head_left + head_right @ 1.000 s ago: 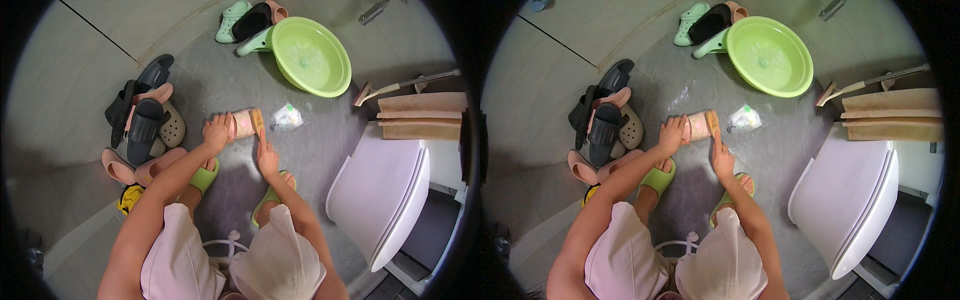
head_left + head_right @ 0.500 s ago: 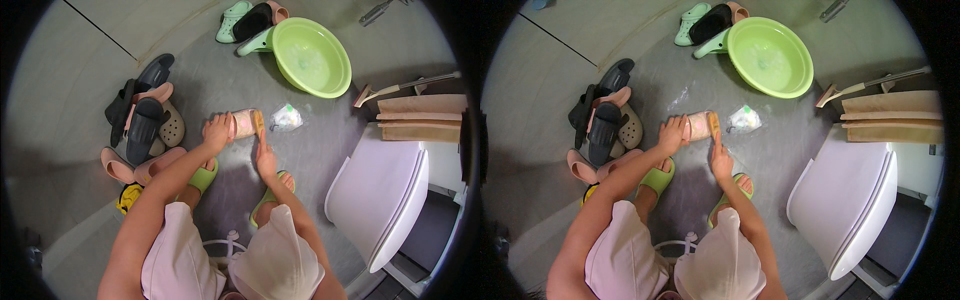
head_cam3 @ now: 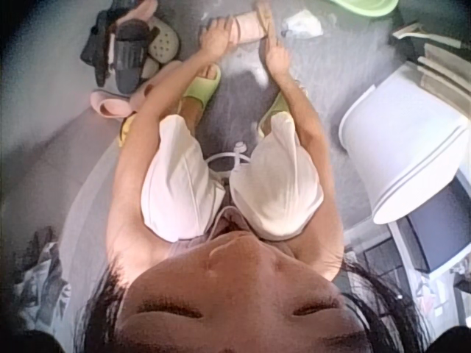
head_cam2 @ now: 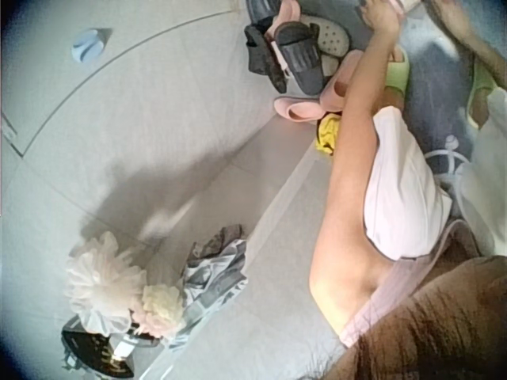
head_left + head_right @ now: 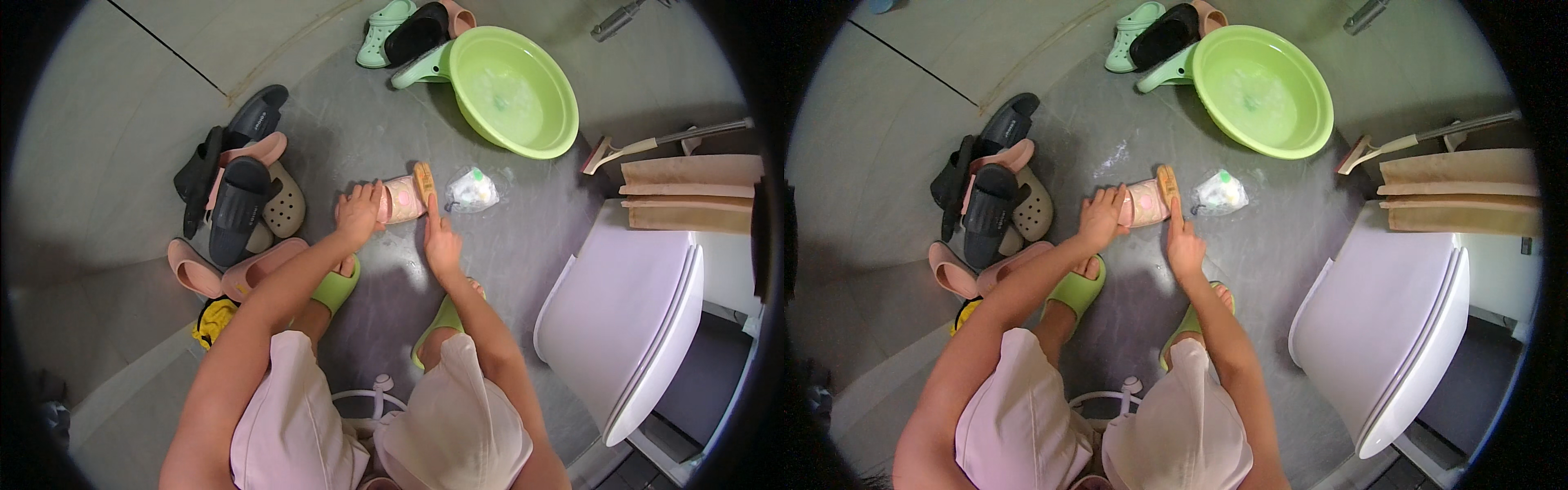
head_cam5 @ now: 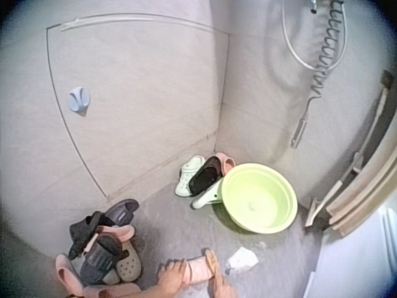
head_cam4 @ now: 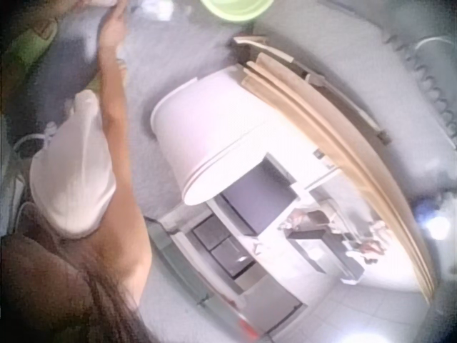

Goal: The person scrubs a black shoe and a pink slipper using a brush over a basin and on the floor.

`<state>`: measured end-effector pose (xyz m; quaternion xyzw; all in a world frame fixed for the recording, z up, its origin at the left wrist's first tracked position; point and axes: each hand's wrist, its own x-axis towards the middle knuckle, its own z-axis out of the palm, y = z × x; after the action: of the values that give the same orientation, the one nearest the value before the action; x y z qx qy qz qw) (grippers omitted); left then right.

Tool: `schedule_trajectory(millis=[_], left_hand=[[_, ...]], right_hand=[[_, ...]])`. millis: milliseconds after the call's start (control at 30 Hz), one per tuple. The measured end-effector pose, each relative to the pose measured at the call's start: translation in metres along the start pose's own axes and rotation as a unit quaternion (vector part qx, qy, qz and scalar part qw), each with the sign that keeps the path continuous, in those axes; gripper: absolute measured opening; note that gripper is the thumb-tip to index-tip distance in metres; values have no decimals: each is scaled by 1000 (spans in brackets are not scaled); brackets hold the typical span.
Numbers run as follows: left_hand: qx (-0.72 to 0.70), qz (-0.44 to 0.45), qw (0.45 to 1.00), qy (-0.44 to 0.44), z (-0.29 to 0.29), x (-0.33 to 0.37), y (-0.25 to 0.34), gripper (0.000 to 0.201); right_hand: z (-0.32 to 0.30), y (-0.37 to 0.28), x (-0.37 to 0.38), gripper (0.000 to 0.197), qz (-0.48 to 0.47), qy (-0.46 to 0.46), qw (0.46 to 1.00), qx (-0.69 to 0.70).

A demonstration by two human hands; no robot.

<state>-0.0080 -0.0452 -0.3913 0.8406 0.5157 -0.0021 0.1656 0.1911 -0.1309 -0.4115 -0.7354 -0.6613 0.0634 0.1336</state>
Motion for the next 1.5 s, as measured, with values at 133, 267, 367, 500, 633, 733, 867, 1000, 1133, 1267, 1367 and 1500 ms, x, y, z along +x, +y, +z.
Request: schedule_trajectory(millis=[133, 267, 367, 500, 633, 733, 867, 1000, 1133, 1267, 1367, 1500], left_hand=[[4, 5, 1000, -3, -4, -1, 2, 103], [5, 13, 1000, -6, -3, 0, 2, 103], [9, 12, 1000, 5, 2, 1, 0, 103], [5, -2, 1000, -8, 0, 2, 1, 103], [8, -1, 1000, -13, -1, 3, 2, 104], [4, -8, 1000, -5, 1, 3, 3, 104], [-28, -53, 998, -14, -4, 4, 12, 104], [-40, -111, 993, -9, -3, -2, 22, 103], [-161, -338, 927, 42, 15, -13, 54, 104], [-291, -232, 926, 61, 31, -33, 40, 102], [-376, -248, 890, 67, 30, -38, 31, 86], [-331, -103, 923, 170, -3, -12, 31, 68]], right_hand=[[9, -4, -46, 62, 6, 10, 998, 58], [7, 6, -23, 62, 35, 3, 999, 30], [4, 4, 0, 63, 31, 19, 999, 14], [5, 1, -52, 65, 18, -8, 998, 54], [4, 4, -36, 61, 32, 8, 999, 28], [-2, 4, 5, 61, 12, 2, 1000, 11], [1, -4, -7, 61, 42, 12, 998, 48], [-1, -1, -36, 61, 56, 4, 993, 101], [-28, -10, -18, 58, 68, -8, 981, 180], [-44, -16, -33, 50, 27, 36, 955, 295], [-58, -6, -52, 48, 93, -49, 951, 291], [-64, 14, -57, 47, 72, -29, 966, 248]])
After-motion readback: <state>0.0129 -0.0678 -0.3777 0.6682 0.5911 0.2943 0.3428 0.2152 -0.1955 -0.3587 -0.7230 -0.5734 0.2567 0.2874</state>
